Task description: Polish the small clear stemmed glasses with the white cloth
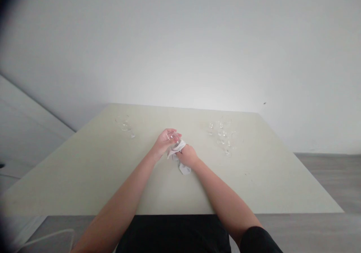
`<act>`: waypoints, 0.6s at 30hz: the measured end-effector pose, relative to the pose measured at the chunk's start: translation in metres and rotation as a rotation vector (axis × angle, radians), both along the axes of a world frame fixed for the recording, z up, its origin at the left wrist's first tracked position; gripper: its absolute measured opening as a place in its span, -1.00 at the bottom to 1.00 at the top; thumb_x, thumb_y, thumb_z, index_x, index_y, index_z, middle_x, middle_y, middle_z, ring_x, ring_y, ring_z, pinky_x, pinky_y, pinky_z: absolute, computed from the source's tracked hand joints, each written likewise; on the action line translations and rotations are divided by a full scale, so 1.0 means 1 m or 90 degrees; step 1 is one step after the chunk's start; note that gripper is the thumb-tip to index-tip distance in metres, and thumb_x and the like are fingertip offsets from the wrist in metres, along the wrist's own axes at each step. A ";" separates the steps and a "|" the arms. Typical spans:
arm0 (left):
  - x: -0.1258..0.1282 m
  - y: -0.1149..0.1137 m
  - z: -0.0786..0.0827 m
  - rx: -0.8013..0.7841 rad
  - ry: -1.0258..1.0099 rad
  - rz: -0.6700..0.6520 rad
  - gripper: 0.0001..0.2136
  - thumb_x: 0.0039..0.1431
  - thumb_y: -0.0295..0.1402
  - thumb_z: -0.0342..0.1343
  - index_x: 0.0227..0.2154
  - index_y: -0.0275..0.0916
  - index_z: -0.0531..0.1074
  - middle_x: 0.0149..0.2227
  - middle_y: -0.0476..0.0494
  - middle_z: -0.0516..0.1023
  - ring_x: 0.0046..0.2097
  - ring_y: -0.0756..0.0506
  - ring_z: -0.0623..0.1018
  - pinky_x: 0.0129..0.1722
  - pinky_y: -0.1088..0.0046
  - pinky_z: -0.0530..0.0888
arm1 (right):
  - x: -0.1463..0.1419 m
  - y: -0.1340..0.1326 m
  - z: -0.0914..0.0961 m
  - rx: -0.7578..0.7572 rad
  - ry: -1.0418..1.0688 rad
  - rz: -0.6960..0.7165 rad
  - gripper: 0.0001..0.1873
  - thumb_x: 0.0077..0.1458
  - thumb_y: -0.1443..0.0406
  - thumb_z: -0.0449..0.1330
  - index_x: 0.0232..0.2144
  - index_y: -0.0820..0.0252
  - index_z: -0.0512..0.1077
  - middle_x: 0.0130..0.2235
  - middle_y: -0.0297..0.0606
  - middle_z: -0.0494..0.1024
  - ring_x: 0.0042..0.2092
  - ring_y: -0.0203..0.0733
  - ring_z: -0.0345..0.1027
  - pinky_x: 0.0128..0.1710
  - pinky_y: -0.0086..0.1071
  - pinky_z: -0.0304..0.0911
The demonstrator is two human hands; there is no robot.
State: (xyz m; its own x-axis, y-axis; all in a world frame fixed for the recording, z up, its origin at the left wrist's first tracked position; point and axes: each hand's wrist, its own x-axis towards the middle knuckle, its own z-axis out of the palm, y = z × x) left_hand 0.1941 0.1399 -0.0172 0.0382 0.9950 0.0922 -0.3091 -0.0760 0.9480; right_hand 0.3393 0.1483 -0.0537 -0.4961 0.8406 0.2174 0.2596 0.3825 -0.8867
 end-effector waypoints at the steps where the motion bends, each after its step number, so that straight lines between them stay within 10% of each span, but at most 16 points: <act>1: -0.002 -0.001 0.000 -0.001 0.020 -0.007 -0.42 -0.23 -0.13 0.49 -0.21 -0.26 0.34 -0.25 -0.16 0.60 -0.24 -0.07 0.56 -0.17 0.39 0.42 | 0.001 0.000 0.001 -0.007 -0.008 0.011 -0.87 0.09 0.20 0.20 -0.39 0.13 0.43 -0.29 -0.26 0.53 -0.13 -0.12 0.34 -0.05 -0.26 0.26; 9: -0.020 -0.016 0.007 0.085 -0.006 -0.285 -0.47 -0.08 -0.01 0.39 -0.19 -0.26 0.37 -0.20 -0.21 0.59 -0.22 -0.11 0.56 -0.20 0.38 0.43 | 0.017 -0.013 0.000 -0.452 0.170 0.293 -0.58 -0.16 0.03 0.42 -0.44 0.19 0.40 -0.47 -0.35 0.42 -0.44 -0.29 0.24 -0.37 -0.38 0.24; 15: -0.008 -0.007 0.003 -0.007 0.004 -0.078 -0.44 -0.16 -0.17 0.48 -0.15 -0.25 0.34 -0.19 -0.19 0.61 -0.19 -0.09 0.58 -0.17 0.39 0.43 | 0.001 -0.003 0.000 -0.147 0.134 0.081 -0.70 0.01 0.10 0.33 -0.29 0.18 0.46 -0.25 -0.27 0.52 -0.14 -0.15 0.34 -0.03 -0.25 0.25; 18: -0.010 -0.008 0.005 0.004 0.018 -0.123 -0.51 -0.16 -0.19 0.48 -0.23 -0.27 0.38 -0.23 -0.17 0.60 -0.22 -0.09 0.57 -0.20 0.42 0.42 | 0.001 -0.004 0.004 -0.107 0.135 0.106 -0.69 0.04 0.08 0.31 -0.29 0.18 0.45 -0.24 -0.27 0.52 -0.13 -0.16 0.33 0.02 -0.22 0.24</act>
